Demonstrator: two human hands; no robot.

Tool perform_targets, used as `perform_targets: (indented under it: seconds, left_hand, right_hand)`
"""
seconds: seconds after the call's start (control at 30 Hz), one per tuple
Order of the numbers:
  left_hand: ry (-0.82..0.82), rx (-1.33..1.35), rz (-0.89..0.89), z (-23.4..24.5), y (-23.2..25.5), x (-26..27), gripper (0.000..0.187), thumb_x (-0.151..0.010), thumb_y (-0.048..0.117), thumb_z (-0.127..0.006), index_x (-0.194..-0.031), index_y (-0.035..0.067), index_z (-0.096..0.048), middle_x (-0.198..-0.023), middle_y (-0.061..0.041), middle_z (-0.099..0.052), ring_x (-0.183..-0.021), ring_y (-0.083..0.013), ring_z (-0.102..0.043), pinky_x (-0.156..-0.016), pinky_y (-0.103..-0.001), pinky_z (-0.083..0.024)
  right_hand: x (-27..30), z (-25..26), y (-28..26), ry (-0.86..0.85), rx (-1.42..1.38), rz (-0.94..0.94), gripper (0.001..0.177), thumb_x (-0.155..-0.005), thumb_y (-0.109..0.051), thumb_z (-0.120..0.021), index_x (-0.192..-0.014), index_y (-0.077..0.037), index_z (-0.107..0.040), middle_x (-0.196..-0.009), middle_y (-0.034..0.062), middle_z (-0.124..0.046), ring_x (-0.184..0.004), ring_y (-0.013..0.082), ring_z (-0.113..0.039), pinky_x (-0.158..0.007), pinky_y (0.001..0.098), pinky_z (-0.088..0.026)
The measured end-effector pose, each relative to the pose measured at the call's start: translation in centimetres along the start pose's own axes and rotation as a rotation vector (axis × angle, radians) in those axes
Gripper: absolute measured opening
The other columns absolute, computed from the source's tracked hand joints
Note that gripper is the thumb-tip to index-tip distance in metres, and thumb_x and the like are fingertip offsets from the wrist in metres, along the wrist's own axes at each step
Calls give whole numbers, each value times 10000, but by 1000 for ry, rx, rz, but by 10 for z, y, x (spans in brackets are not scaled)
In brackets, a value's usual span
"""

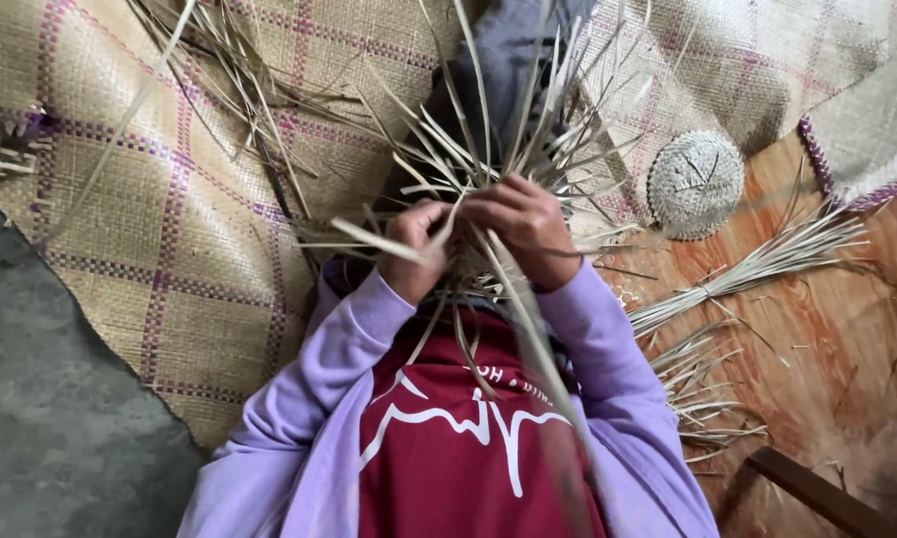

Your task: Weaving dried plant fibers into a circular base, likely for a basket or bag.

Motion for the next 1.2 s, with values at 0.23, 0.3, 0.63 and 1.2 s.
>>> perform_targets:
  seconds: [0.23, 0.3, 0.63, 1.2]
  left_hand:
    - [27, -37, 61, 1, -10, -2, 120, -921, 234, -743, -935, 130, -803, -789, -156, -749, -854, -328, -756, -747, -454, -600]
    - [12, 20, 158, 0, -11, 2, 169, -898, 312, -746, -937, 160, -810, -774, -116, -758, -845, -262, -767, -767, -426, -606]
    - [172, -32, -58, 5, 16, 8, 52, -905, 133, -779, -949, 161, -780, -841, -114, -777, -881, -280, -775, -760, -412, -618]
    - [76, -27, 129, 5, -5, -4, 156, -927, 196, -803, -799, 107, -791, -690, -123, -741, -725, -217, -757, -681, -375, -595]
  right_hand:
    - [-47, 27, -7, 72, -204, -333, 233, -895, -218, -879, -1055, -87, -773, -900, 99, -661, -729, 242, -625, -650, 360, -550]
    - [-47, 37, -9, 16, -240, -324, 357, -866, -291, -916, -1109, -73, -771, -882, 82, -670, -723, 204, -617, -619, 320, -535]
    - [-34, 14, -10, -210, 25, -336, 120, -917, -128, -780, -940, -20, -733, -830, 165, -644, -790, 395, -662, -701, 490, -549]
    - [-6, -13, 18, 32, 243, 50, 161, -914, 29, -678, -876, -94, -774, -940, 103, -670, -772, 279, -665, -657, 378, -579]
Point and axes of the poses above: each hand's wrist, its own x-axis away from the middle knuckle, its own z-axis out of the back of the hand, y = z × x, the point moved 4 cm from there along -x, towards the middle knuckle
